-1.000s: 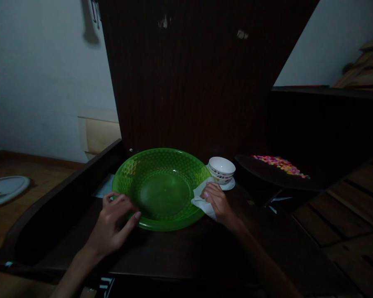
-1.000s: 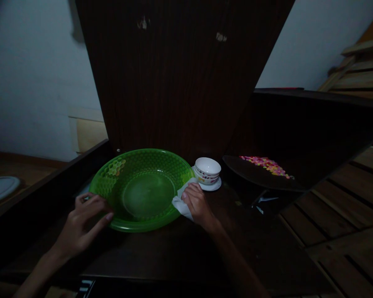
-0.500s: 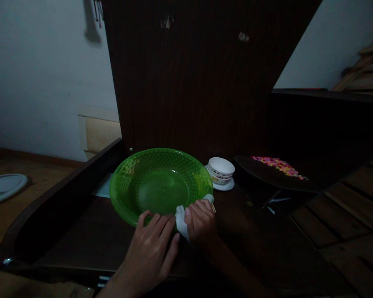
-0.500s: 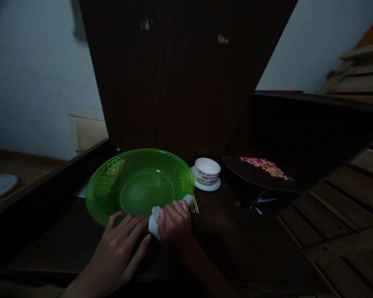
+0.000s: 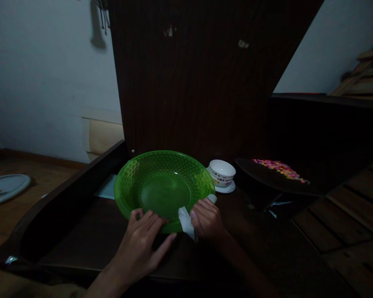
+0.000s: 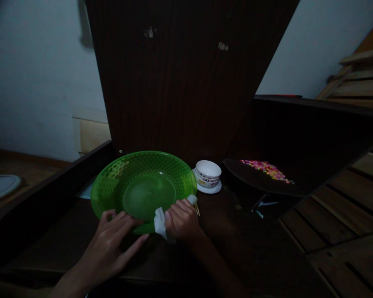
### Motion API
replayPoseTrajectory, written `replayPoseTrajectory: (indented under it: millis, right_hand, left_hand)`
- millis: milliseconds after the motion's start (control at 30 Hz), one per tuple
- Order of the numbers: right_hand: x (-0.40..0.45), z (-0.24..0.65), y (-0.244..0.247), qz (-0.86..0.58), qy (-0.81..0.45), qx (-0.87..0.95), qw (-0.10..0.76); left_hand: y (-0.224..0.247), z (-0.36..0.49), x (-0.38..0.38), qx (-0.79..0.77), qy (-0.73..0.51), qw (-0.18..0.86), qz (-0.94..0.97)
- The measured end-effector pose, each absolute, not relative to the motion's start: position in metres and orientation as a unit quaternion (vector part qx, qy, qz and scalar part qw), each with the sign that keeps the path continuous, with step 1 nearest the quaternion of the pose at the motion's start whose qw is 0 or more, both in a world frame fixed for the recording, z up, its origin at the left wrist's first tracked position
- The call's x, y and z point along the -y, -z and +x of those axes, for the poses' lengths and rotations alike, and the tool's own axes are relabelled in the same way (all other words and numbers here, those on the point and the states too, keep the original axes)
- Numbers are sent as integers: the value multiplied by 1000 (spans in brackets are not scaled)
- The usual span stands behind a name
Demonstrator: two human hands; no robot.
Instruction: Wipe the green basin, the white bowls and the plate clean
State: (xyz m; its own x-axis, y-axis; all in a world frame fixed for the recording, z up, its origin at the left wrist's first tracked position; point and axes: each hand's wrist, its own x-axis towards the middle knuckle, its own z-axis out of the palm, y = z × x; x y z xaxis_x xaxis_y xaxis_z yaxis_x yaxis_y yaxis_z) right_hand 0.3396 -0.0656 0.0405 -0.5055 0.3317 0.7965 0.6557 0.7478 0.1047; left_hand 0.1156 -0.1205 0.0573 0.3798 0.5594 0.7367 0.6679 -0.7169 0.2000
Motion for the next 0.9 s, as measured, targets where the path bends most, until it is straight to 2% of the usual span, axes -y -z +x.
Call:
replayPoseTrajectory:
  millis: [233, 433, 600, 767, 900]
  right_hand:
    - [56, 367, -42, -262, 138, 869, 397]
    - [50, 373, -44, -279, 64, 846, 450]
    - [49, 363, -50, -348, -3, 748, 565]
    - [49, 359, -62, -475, -97, 528, 697]
    - [55, 357, -82, -470, -145, 398, 775]
  left_hand:
    - [-54, 79, 106, 342, 406, 41, -847]
    - [-54, 63, 98, 314, 419, 46, -851]
    - [-58, 62, 97, 290, 452, 48, -842]
    - [-68, 58, 96, 291, 486, 31, -824]
    - [-76, 53, 98, 310, 531, 3, -788]
